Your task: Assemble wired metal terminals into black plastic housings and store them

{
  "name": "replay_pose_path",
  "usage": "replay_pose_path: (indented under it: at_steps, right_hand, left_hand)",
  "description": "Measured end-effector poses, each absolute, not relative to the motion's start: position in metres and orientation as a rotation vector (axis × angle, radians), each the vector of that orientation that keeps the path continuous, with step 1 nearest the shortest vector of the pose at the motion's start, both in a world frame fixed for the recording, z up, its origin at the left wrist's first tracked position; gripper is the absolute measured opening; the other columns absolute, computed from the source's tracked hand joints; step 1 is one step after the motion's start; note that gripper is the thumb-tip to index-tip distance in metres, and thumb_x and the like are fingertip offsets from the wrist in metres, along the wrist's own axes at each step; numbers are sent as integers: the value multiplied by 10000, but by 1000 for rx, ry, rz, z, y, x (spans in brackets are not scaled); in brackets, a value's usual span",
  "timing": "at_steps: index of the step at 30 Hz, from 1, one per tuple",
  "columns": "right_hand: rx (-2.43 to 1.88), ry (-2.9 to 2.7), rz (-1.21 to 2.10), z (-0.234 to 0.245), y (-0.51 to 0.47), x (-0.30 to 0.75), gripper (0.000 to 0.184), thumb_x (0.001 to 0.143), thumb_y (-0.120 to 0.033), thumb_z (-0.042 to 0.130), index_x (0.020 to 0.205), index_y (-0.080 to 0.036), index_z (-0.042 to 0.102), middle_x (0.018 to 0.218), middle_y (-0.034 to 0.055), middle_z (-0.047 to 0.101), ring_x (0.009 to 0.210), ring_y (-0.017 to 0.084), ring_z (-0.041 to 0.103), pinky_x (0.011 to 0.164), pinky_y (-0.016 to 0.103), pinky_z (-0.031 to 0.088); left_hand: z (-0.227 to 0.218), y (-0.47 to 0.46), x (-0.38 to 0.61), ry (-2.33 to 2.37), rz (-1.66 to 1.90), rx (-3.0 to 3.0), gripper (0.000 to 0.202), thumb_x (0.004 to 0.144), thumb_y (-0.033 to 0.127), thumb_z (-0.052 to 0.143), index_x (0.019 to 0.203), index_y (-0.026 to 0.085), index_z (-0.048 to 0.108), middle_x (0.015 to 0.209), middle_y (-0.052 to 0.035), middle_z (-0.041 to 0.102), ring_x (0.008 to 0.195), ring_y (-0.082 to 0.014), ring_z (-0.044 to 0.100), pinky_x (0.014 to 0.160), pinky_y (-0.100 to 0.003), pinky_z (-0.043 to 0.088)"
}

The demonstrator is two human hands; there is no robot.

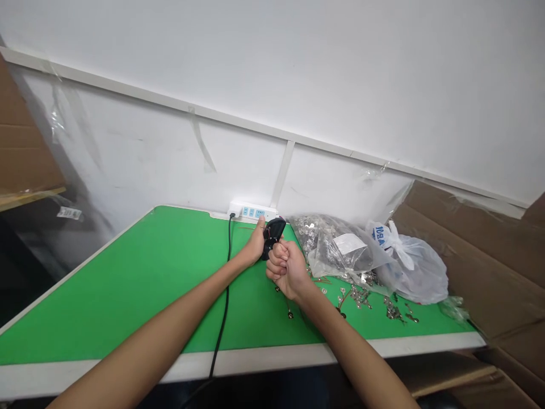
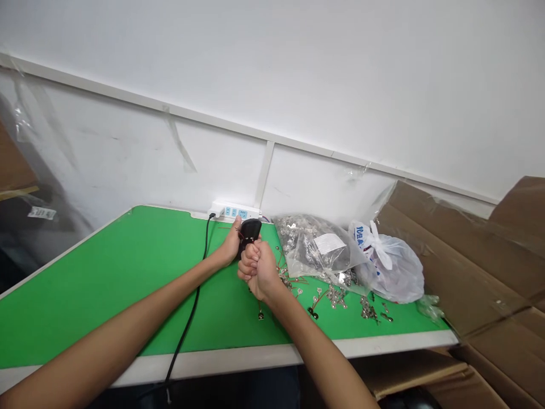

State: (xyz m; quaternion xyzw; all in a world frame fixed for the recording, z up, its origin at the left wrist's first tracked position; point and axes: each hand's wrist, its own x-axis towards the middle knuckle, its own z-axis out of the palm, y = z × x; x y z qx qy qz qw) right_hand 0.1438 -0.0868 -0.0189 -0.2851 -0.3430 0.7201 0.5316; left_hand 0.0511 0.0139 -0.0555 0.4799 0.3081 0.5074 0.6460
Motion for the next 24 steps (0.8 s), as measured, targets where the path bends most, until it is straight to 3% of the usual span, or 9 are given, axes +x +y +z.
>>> replay_pose_path:
  at_steps: [10, 13, 16, 20, 22, 24]
  right_hand:
    - [-604, -884, 1759, -20, -83, 150, 405, 845, -377, 541, 540, -236, 314, 463, -101, 218, 400, 70, 113, 398, 217, 156]
    - [-647, -1021, 1736, -21, -79, 157, 447, 894, -464, 505, 549, -242, 325, 476, -92, 228, 398, 80, 135, 413, 241, 170]
    - [-864, -1278, 1349, -21, -71, 168, 527, 966, -592, 404, 567, -254, 348, 503, -69, 271, 437, 111, 224, 463, 271, 222]
    - [-1128, -1494, 376, -23, -64, 180, 390, 1003, -518, 435, 732, -240, 471, 729, 3, 508, 729, 184, 469, 698, 314, 391]
    - [-1139, -1578, 260, -25, -62, 180, 336, 1018, -471, 411, 799, -232, 504, 835, 26, 563, 833, 203, 515, 787, 337, 410]
    - [-1109, -1667, 330, -27, -63, 176, 339, 1030, -446, 384, 808, -229, 520, 837, 27, 581, 826, 203, 540, 785, 336, 413]
  left_hand:
    - [-49, 11, 51, 693, 1169, 1110, 793, 956, 811, 268, 779, 169, 699, 639, -62, 701, 740, -235, 708, 743, -343, 564]
    - [-49, 12, 51, 689, 1174, 1112, 790, 942, 819, 300, 804, 156, 706, 684, -78, 721, 762, -245, 718, 734, -348, 569]
    - [-49, 12, 51, 716, 1241, 1071, 834, 886, 889, 320, 805, 153, 703, 704, -89, 727, 730, -250, 712, 699, -356, 574]
    - [-45, 4, 50, 711, 1491, 1193, 795, 866, 899, 388, 833, 174, 712, 781, -71, 737, 757, -221, 687, 735, -338, 568]
    - [-42, -4, 50, 689, 1583, 1310, 767, 879, 882, 406, 849, 181, 717, 818, -64, 734, 775, -209, 667, 744, -323, 550]
    - [-39, -12, 50, 682, 1624, 1385, 752, 907, 859, 390, 882, 182, 717, 807, -58, 715, 747, -200, 640, 706, -313, 527]
